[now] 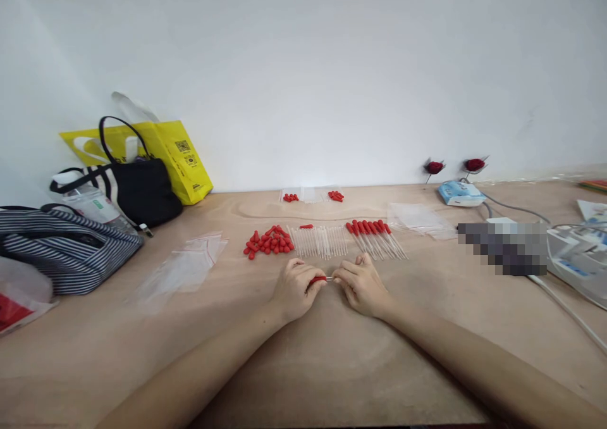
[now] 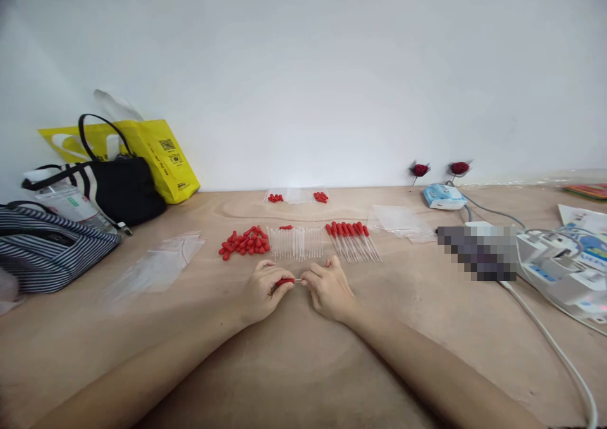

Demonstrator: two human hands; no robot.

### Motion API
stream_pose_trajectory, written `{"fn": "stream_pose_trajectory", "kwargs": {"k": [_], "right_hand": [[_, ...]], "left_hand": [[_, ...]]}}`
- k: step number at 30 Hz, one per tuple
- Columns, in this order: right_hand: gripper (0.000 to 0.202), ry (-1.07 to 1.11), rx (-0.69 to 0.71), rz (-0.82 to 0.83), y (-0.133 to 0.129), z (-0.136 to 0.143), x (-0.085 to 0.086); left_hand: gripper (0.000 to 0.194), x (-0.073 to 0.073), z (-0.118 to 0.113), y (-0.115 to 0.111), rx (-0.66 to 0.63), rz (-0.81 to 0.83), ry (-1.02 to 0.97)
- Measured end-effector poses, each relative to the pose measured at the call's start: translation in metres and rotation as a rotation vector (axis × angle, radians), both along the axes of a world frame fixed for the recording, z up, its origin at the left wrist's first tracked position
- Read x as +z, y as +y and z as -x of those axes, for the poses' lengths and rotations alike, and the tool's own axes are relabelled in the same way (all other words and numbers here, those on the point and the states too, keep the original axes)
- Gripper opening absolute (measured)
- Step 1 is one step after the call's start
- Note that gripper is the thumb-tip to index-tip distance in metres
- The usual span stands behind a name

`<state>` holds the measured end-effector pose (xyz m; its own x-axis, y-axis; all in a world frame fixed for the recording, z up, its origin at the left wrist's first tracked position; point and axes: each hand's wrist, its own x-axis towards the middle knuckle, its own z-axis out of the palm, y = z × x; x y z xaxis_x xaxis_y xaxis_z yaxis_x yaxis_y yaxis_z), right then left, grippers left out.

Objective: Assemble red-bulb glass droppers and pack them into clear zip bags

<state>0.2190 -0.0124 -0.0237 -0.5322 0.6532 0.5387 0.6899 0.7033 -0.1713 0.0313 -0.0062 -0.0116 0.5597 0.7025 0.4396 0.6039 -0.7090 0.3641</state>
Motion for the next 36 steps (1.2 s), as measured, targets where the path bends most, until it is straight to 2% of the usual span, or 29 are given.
{"fn": "stream_pose_trajectory", "kwargs": {"k": [10,23,31,33,36], "right_hand": [[0.022,-0.002,0.012,0.099,0.001,-0.004,0.001],[0.017,0.145,0.118,0.101,0.002,-0.009,-0.004],[0.019,0.18,0.144,0.045,0.003,-0.004,-0.004],[0.019,0.141,0.12,0.022,0.002,-0.003,-0.002],[0.018,0.023,0.002,-0.027,0.0,-0.002,0.003]], "left_hand": [[0.019,-0.006,0.009,0.008,-0.049,-0.078,0.054],[0.016,-0.006,0.012,0.008,-0.061,-0.082,0.075],[0.015,-0.006,0.005,0.006,-0.112,-0.176,0.004],[0.016,-0.006,0.005,0.006,-0.096,-0.172,0.018],[0.017,-0.005,0.006,0.008,-0.035,-0.171,0.044]]}}
